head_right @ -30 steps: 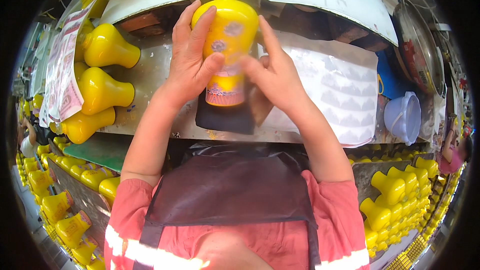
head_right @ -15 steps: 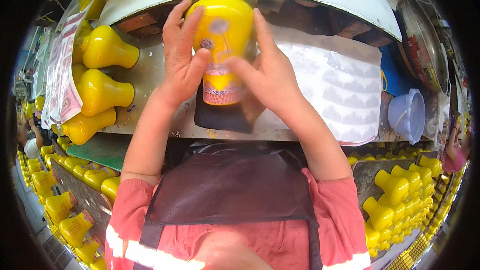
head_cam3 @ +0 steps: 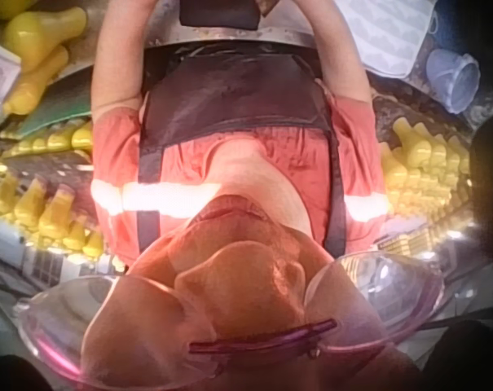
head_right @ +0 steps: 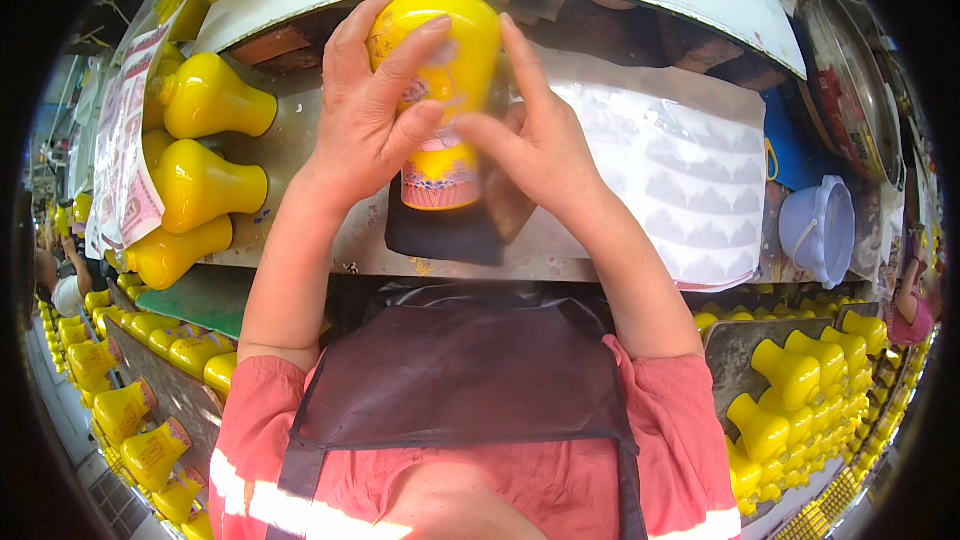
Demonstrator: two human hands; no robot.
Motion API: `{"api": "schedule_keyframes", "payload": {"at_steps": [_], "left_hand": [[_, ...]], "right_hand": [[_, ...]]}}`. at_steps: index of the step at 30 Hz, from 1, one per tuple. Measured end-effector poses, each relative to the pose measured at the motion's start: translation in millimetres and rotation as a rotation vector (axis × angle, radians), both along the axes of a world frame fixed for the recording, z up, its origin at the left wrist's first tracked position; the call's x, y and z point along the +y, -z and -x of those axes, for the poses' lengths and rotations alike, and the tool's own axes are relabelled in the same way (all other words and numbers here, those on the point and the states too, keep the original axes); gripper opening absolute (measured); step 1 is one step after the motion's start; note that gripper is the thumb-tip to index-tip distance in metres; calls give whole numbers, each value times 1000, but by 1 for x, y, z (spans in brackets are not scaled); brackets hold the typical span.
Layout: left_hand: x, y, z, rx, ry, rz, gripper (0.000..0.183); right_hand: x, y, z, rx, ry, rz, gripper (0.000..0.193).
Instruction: The person repeatedly picks up yellow plastic bottles, applies a printed label to the body, smooths it, and places the bottle on a nearby table. The person also peels a clear plastic cap cover from the bottle neck and sets it aside. The process is repeated for multiple bottles.
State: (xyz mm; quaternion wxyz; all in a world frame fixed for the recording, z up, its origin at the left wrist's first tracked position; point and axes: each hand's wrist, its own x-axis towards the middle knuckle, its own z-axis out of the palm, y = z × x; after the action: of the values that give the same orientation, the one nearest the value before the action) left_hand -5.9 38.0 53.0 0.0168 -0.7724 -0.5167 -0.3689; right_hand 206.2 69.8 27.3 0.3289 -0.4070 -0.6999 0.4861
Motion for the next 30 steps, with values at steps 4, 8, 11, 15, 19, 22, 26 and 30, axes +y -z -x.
{"api": "schedule_keyframes", "payload": {"at_steps": [4, 8, 11, 15, 19, 22, 26, 30], "left_hand": [[4, 4, 6, -266, 78, -8, 53], [12, 7, 6, -478, 73, -42, 49], [18, 6, 5, -681, 71, 96, 48], [22, 5, 1, -907, 118, 291, 53], [28, 8, -5, -825, 27, 303, 38], [32, 10, -10, -868, -23, 223, 34], [33, 9, -14, -858, -66, 178, 34], [30, 10, -14, -966, -13, 257, 37]], "right_hand": [[2, -11, -3, 37, -10, 97, 94], [3, -24, 2, -3, 45, 108, 89], [7, -32, 11, -36, 107, -59, 87], [19, -41, 20, -87, 122, -161, 76], [26, -43, 28, -99, 122, -234, 64], [26, -41, 31, -82, 115, -203, 60], [26, -36, 33, 12, 142, -148, 63], [30, -38, 27, 29, 102, -130, 65]]}}
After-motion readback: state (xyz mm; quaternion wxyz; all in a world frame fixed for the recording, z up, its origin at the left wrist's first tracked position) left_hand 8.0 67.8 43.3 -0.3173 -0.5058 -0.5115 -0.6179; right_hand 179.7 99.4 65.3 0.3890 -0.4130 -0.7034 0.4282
